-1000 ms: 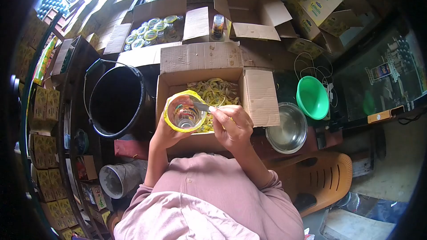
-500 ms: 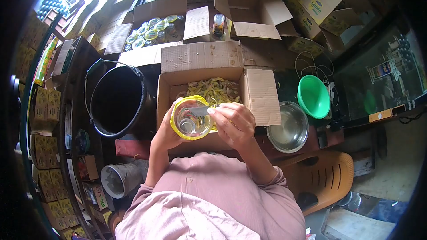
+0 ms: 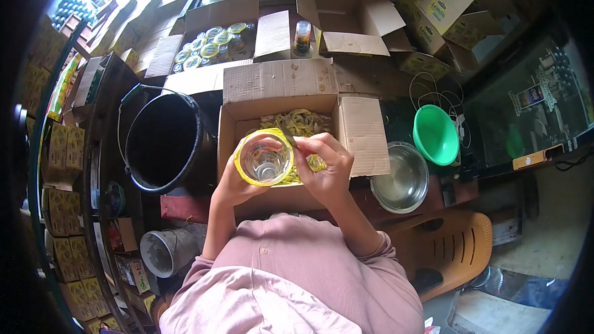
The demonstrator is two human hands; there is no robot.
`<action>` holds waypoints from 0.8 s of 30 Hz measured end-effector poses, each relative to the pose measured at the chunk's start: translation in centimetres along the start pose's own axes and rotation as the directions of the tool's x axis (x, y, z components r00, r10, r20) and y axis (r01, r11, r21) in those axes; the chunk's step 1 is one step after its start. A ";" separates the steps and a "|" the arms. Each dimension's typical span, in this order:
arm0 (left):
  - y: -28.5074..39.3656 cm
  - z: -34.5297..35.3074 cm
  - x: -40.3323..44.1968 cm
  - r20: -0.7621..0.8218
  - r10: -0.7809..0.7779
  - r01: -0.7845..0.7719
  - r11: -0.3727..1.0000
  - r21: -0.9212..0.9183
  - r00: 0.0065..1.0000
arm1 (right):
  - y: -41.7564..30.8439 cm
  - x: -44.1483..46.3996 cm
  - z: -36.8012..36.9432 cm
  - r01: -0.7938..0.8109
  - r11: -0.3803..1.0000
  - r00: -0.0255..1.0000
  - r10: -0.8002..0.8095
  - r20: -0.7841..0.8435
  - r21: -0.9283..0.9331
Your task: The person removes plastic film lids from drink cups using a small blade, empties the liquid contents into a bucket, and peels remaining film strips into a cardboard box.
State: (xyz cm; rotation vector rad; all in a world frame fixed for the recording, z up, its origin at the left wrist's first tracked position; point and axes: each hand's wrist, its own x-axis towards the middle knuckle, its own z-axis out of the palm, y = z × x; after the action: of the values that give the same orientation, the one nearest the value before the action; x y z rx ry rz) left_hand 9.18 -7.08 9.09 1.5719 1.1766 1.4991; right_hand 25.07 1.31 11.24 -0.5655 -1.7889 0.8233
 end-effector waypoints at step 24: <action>-0.2 0.9 -0.1 -0.047 -0.034 0.037 0.997 0.064 0.998 | -0.4 -0.8 0.3 0.128 0.965 0.987 -0.147 -0.069 -0.227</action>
State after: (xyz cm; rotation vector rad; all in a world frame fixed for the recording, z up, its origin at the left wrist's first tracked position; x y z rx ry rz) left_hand 9.98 -6.95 8.74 1.5583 1.2843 1.4949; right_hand 25.04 0.40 10.94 -0.6037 -1.8308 0.5001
